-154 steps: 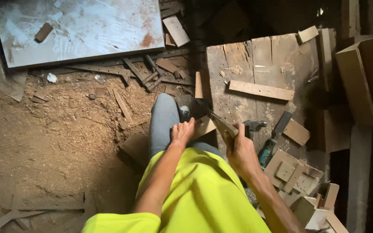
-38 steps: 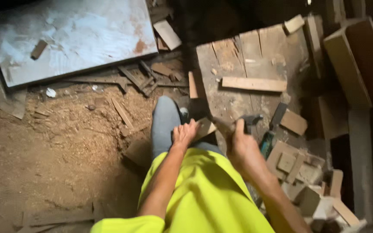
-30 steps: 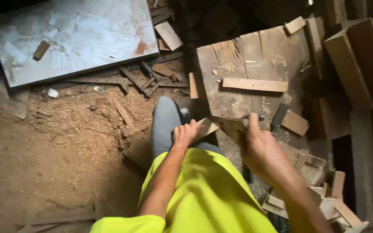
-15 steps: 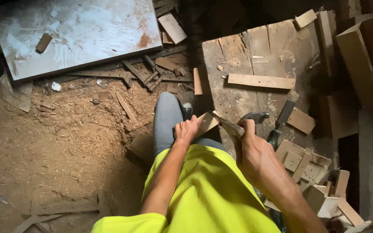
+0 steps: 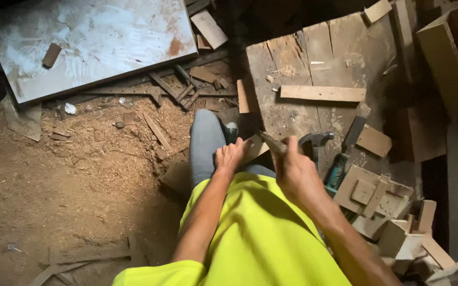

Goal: The person uses a hammer and a blue cylindrical tool to repeatedly strike a small wooden block on a workbench. The person then uses a hand saw to cut the block and continues hammering it. The workspace is cluttered with wood scraps and tools.

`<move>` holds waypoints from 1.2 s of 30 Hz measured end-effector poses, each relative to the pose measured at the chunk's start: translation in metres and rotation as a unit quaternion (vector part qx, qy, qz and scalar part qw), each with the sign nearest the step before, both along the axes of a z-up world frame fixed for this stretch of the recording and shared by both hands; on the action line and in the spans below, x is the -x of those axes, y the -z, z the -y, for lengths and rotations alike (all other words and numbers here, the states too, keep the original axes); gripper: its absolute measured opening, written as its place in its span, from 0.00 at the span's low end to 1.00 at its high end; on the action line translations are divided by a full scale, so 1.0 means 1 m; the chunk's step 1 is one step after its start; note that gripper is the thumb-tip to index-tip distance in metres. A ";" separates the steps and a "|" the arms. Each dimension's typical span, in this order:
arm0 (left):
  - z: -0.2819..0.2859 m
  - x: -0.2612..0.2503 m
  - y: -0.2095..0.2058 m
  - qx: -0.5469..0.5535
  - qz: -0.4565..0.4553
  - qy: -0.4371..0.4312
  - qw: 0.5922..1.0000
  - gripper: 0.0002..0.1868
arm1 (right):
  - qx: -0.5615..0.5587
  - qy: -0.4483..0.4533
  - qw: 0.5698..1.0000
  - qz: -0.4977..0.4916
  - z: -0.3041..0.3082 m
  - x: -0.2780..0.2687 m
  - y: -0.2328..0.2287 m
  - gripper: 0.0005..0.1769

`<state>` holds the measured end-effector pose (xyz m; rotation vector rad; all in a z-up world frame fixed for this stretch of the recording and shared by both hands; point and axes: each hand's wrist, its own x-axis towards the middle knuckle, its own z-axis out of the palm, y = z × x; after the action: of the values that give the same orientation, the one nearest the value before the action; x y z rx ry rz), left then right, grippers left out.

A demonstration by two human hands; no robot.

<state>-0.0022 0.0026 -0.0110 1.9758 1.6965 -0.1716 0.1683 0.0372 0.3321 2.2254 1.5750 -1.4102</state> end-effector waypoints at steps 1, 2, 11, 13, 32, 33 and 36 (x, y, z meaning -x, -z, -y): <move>0.004 0.005 -0.002 0.007 -0.006 0.001 1.000 0.15 | -0.035 -0.031 0.999 0.008 -0.003 0.001 0.003 0.12; 0.006 0.010 -0.005 -0.024 -0.007 0.001 1.000 0.16 | -0.071 -0.063 0.995 0.016 -0.003 0.003 0.003 0.15; 0.005 0.006 -0.001 -0.064 -0.026 0.011 0.998 0.18 | 0.007 -0.068 0.997 0.032 -0.015 0.016 -0.097 0.16; 0.009 0.005 -0.001 -0.095 -0.013 0.012 0.995 0.12 | -0.065 -0.070 0.995 0.027 -0.038 0.042 -0.088 0.15; 0.047 0.024 0.017 -0.097 -0.064 0.062 0.991 0.17 | -0.110 -0.019 0.994 -0.006 0.039 -0.020 -0.010 0.17; 0.015 0.018 0.017 -0.080 -0.059 0.054 0.994 0.17 | -0.144 -0.011 0.990 -0.002 0.020 -0.027 -0.019 0.19; -0.036 0.010 -0.006 -0.003 -0.033 0.011 0.999 0.22 | -0.200 0.012 0.980 -0.004 -0.005 -0.036 -0.046 0.20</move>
<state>-0.0121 0.0391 -0.0050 2.0146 1.7176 -0.2435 0.2041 0.0423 0.3780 2.4522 1.9927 -1.1921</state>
